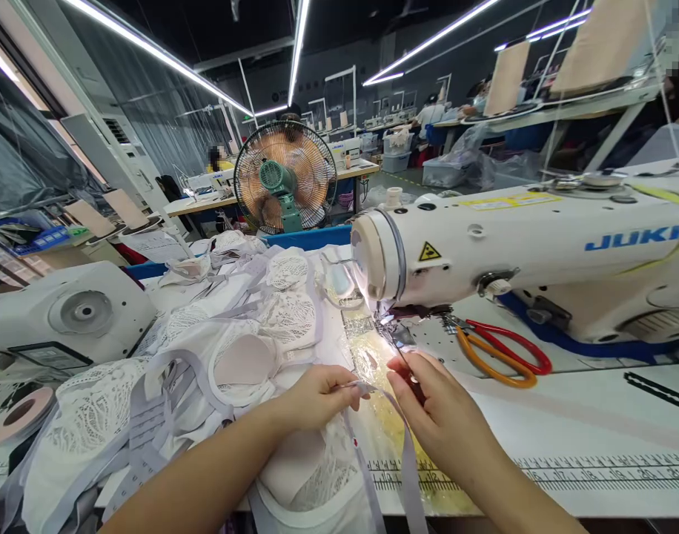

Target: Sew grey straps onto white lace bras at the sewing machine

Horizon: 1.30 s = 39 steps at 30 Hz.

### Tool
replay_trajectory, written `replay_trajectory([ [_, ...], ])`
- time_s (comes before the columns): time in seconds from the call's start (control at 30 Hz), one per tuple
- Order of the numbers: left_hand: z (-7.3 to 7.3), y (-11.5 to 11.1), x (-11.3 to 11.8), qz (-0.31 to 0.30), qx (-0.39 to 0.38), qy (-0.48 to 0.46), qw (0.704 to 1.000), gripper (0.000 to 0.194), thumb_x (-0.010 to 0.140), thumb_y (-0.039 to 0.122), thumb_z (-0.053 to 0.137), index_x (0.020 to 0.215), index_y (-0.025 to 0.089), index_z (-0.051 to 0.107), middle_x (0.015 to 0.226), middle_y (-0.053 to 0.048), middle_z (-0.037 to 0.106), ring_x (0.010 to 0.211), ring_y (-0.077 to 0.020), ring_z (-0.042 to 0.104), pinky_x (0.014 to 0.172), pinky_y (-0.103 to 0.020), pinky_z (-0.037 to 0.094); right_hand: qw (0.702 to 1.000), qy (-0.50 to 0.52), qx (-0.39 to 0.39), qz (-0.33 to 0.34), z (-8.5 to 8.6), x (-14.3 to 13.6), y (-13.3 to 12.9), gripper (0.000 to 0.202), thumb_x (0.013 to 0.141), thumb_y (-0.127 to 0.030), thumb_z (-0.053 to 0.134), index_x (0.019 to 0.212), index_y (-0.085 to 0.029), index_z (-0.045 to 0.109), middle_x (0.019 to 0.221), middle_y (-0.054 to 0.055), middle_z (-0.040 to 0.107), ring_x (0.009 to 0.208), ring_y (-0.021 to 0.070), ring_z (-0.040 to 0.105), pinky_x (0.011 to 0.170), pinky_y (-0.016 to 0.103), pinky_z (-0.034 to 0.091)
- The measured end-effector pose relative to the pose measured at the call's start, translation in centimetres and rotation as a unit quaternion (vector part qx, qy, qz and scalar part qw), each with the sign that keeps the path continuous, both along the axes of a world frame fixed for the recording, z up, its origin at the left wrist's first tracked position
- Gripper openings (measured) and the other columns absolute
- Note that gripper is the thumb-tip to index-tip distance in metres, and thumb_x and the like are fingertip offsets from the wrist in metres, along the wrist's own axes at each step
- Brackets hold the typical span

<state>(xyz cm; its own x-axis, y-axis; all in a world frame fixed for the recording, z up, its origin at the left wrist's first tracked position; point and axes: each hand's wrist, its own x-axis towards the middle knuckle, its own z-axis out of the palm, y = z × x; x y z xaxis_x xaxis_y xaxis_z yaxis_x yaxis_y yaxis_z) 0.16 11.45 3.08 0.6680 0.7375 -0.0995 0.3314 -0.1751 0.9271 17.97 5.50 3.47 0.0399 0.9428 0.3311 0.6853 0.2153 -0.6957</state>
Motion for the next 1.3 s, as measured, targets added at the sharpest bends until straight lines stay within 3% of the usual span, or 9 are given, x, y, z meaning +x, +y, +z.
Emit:
replay_trajectory([
  [0.17, -0.6, 0.3, 0.0, 0.032, -0.156, -0.089, 0.983, 0.020, 0.074, 0.034, 0.058, 0.076, 0.015, 0.052, 0.065, -0.001, 0.062, 0.050, -0.0073, 0.043, 0.050, -0.021, 0.030, 0.998, -0.004, -0.023, 0.059, -0.2, -1.1, -1.3, 0.023, 0.088, -0.042, 0.043, 0.095, -0.023, 0.053, 0.081, 0.004, 0.060, 0.070, 0.0176, 0.059, 0.057, 0.028, 0.050],
  [0.3, -0.8, 0.6, 0.0, 0.046, -0.206, -0.126, 0.969, 0.026, 0.070, 0.038, 0.063, 0.071, 0.014, 0.053, 0.064, -0.002, 0.061, 0.056, -0.0096, 0.048, 0.055, -0.022, 0.032, 1.000, -0.009, -0.005, 0.024, -0.6, -0.9, -1.7, 0.028, 0.090, -0.039, 0.035, 0.101, -0.023, 0.055, 0.094, 0.007, 0.063, 0.089, 0.0206, 0.062, 0.073, 0.032, 0.053],
  [0.5, -0.8, 0.7, 0.1, 0.087, -0.187, -0.111, 0.972, 0.011, 0.070, 0.022, 0.060, 0.065, 0.013, 0.055, 0.056, 0.003, 0.050, 0.052, -0.0071, 0.039, 0.053, -0.022, 0.028, 0.989, -0.088, -0.047, 0.113, -2.4, 0.1, -3.0, 0.026, 0.090, -0.032, 0.036, 0.101, -0.025, 0.060, 0.088, 0.005, 0.065, 0.081, 0.0186, 0.064, 0.067, 0.028, 0.054],
  [0.7, -0.7, 0.5, 0.1, 0.090, -0.180, -0.090, 0.975, 0.010, 0.072, 0.022, 0.056, 0.067, 0.014, 0.053, 0.054, 0.005, 0.044, 0.051, -0.0074, 0.035, 0.052, -0.022, 0.025, 0.987, -0.117, -0.063, 0.087, -3.9, 0.8, -2.8, 0.027, 0.089, -0.031, 0.037, 0.095, -0.025, 0.063, 0.093, 0.007, 0.068, 0.081, 0.0218, 0.066, 0.060, 0.031, 0.054],
  [1.03, -0.9, 0.6, 0.0, 0.078, -0.167, -0.078, 0.980, 0.018, 0.070, 0.031, 0.060, 0.068, 0.015, 0.053, 0.054, 0.005, 0.041, 0.052, -0.0076, 0.033, 0.051, -0.022, 0.024, 0.986, -0.119, -0.072, 0.088, -4.5, 1.2, -2.6, 0.027, 0.089, -0.032, 0.039, 0.099, -0.025, 0.062, 0.094, 0.006, 0.069, 0.082, 0.0213, 0.067, 0.059, 0.030, 0.055],
  [1.3, -1.0, 0.7, -0.1, 0.056, -0.149, -0.077, 0.984, 0.014, 0.073, 0.027, 0.056, 0.069, 0.014, 0.052, 0.055, 0.005, 0.042, 0.052, -0.0075, 0.033, 0.051, -0.022, 0.024, 0.985, -0.125, -0.076, 0.088, -4.2, 0.7, -2.4, 0.028, 0.090, -0.033, 0.036, 0.099, -0.024, 0.061, 0.094, 0.007, 0.068, 0.082, 0.0205, 0.066, 0.065, 0.031, 0.055],
])
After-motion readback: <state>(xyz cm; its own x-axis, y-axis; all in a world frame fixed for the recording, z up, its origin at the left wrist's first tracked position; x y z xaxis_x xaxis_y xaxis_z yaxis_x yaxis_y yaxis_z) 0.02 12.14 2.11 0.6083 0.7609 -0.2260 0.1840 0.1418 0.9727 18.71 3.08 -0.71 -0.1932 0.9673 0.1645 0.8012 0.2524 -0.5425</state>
